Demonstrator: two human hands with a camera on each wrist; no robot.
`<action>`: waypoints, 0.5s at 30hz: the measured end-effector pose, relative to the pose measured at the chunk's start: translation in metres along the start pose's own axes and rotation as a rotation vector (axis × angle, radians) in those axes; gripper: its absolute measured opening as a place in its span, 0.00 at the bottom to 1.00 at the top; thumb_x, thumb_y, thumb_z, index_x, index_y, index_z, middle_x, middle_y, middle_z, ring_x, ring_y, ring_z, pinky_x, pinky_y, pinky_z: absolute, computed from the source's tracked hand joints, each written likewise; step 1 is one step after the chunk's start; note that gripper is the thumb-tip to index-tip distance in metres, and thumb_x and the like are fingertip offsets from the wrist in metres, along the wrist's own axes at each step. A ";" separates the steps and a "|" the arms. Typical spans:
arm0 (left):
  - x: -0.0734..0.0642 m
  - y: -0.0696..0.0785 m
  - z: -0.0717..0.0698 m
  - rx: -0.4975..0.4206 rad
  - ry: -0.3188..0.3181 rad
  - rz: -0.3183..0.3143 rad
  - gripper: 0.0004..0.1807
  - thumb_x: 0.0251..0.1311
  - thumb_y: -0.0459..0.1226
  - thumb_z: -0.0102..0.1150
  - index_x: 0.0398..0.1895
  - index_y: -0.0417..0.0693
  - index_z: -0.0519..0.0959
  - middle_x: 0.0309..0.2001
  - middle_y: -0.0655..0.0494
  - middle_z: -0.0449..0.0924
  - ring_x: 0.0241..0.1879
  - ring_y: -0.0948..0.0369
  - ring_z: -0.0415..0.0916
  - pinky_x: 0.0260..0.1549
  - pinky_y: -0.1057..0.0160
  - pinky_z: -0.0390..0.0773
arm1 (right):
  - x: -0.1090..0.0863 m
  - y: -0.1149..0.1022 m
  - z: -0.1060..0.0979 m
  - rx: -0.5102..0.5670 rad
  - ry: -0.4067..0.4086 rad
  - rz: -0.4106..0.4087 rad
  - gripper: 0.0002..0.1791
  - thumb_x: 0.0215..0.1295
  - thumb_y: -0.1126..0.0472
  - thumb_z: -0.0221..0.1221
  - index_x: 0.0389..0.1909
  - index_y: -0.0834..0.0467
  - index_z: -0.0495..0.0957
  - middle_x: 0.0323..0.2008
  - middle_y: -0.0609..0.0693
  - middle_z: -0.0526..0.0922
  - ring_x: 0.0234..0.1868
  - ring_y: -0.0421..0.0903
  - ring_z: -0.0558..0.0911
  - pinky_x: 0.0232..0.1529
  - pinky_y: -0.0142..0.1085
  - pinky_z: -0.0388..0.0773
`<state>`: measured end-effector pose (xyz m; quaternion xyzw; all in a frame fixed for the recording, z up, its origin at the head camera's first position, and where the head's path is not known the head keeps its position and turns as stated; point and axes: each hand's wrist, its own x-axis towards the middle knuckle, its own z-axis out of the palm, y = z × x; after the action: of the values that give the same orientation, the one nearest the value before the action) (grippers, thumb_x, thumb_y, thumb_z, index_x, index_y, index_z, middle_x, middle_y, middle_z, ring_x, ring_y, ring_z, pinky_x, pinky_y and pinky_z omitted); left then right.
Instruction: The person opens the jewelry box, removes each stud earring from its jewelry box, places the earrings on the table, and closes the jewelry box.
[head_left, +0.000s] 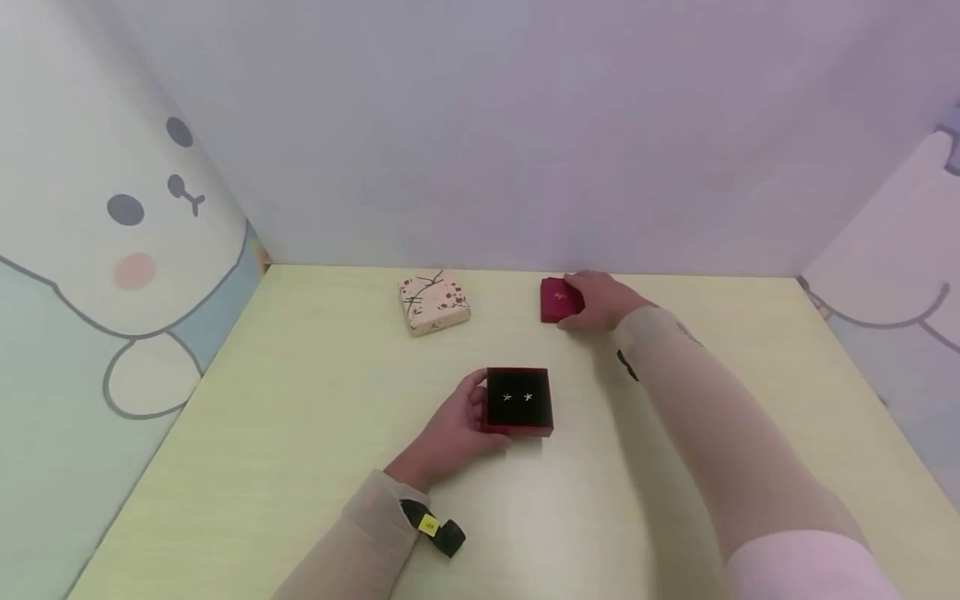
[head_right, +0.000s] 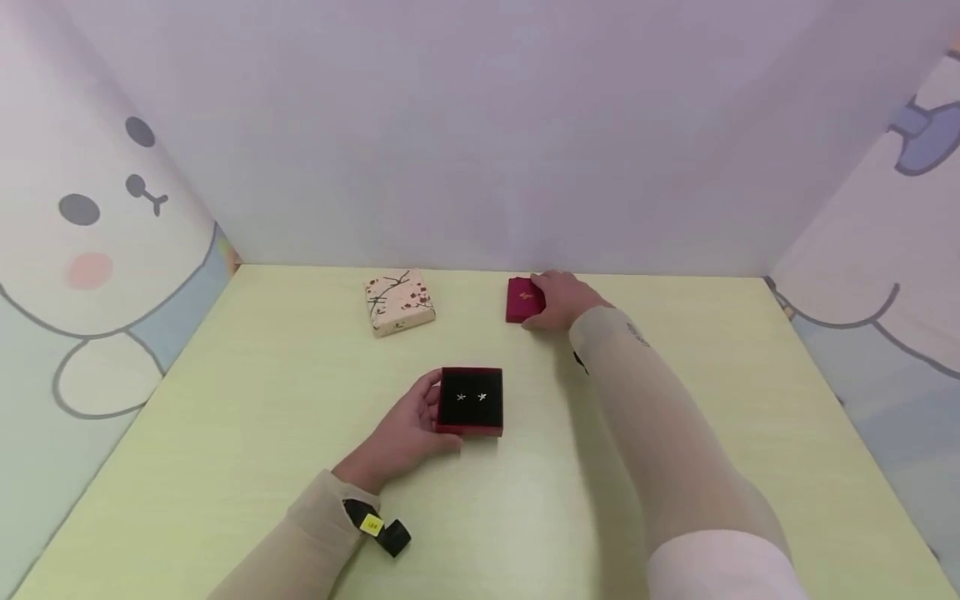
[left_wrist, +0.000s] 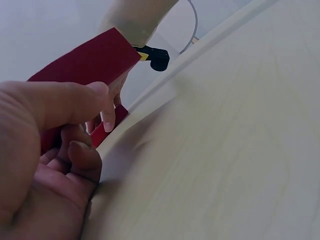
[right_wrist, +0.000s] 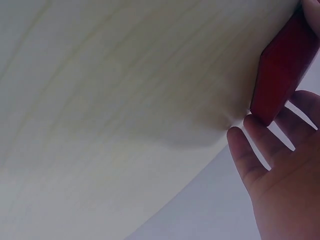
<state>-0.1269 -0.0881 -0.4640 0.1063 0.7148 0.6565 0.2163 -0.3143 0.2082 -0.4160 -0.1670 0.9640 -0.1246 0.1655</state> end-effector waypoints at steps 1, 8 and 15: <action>0.000 -0.001 0.001 0.002 0.000 -0.002 0.57 0.53 0.29 0.78 0.81 0.55 0.51 0.60 0.52 0.78 0.57 0.54 0.79 0.58 0.54 0.78 | 0.000 0.001 0.001 0.007 -0.002 0.005 0.52 0.62 0.44 0.69 0.81 0.57 0.55 0.76 0.59 0.60 0.73 0.61 0.60 0.66 0.58 0.69; 0.000 -0.002 0.002 0.009 0.001 -0.012 0.57 0.52 0.30 0.78 0.81 0.56 0.52 0.61 0.54 0.78 0.58 0.55 0.78 0.59 0.54 0.78 | 0.000 0.001 0.003 0.016 -0.006 0.023 0.53 0.62 0.43 0.69 0.82 0.55 0.54 0.77 0.58 0.58 0.74 0.62 0.59 0.66 0.59 0.69; 0.000 0.001 0.002 0.016 0.009 -0.003 0.57 0.53 0.29 0.78 0.81 0.55 0.52 0.60 0.54 0.78 0.58 0.55 0.78 0.60 0.54 0.77 | -0.006 -0.003 -0.004 0.013 0.008 0.034 0.55 0.59 0.43 0.71 0.81 0.55 0.55 0.76 0.58 0.58 0.73 0.62 0.59 0.62 0.61 0.73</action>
<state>-0.1260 -0.0864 -0.4627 0.1041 0.7211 0.6509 0.2135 -0.3101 0.2082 -0.4094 -0.1488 0.9665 -0.1285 0.1648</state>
